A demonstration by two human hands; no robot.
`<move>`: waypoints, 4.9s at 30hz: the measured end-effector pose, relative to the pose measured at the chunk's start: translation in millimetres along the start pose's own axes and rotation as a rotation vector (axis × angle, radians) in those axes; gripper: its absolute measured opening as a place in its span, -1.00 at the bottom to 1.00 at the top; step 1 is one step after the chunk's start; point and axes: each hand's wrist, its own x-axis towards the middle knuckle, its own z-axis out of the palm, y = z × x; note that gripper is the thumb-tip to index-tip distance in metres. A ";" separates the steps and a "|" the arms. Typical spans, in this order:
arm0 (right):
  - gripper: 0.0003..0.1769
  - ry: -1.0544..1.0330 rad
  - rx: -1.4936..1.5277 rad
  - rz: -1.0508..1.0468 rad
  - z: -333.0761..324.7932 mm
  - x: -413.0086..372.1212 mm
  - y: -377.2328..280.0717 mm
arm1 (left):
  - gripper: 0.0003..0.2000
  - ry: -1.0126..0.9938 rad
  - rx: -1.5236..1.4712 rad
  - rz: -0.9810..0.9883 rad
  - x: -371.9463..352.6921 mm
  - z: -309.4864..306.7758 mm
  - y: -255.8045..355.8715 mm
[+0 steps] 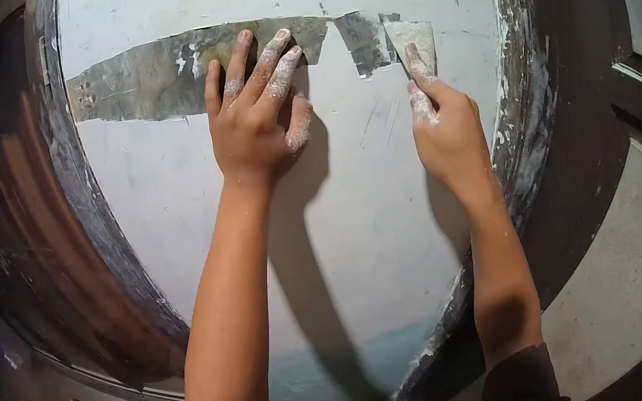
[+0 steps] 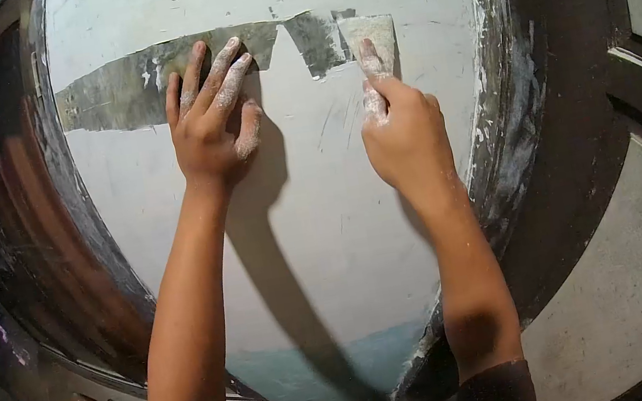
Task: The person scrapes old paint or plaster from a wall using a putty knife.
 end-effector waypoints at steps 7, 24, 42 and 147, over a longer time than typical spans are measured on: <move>-0.70 -0.051 -0.003 0.093 3.1 -37.6 6.0 | -0.51 -0.016 0.011 -0.008 -0.1 -1.7 0.3; -0.63 0.013 0.027 -0.073 11.0 -11.5 4.9 | -0.53 -0.011 0.023 -0.001 -0.5 1.0 0.4; -0.72 0.039 0.012 -0.004 14.0 -1.7 -22.5 | -0.52 -0.007 0.004 -0.006 -0.4 0.0 1.4; -0.71 -0.256 -0.301 -0.070 -35.1 -6.2 16.0 | -0.42 -0.181 0.011 -0.009 -11.8 -18.1 2.2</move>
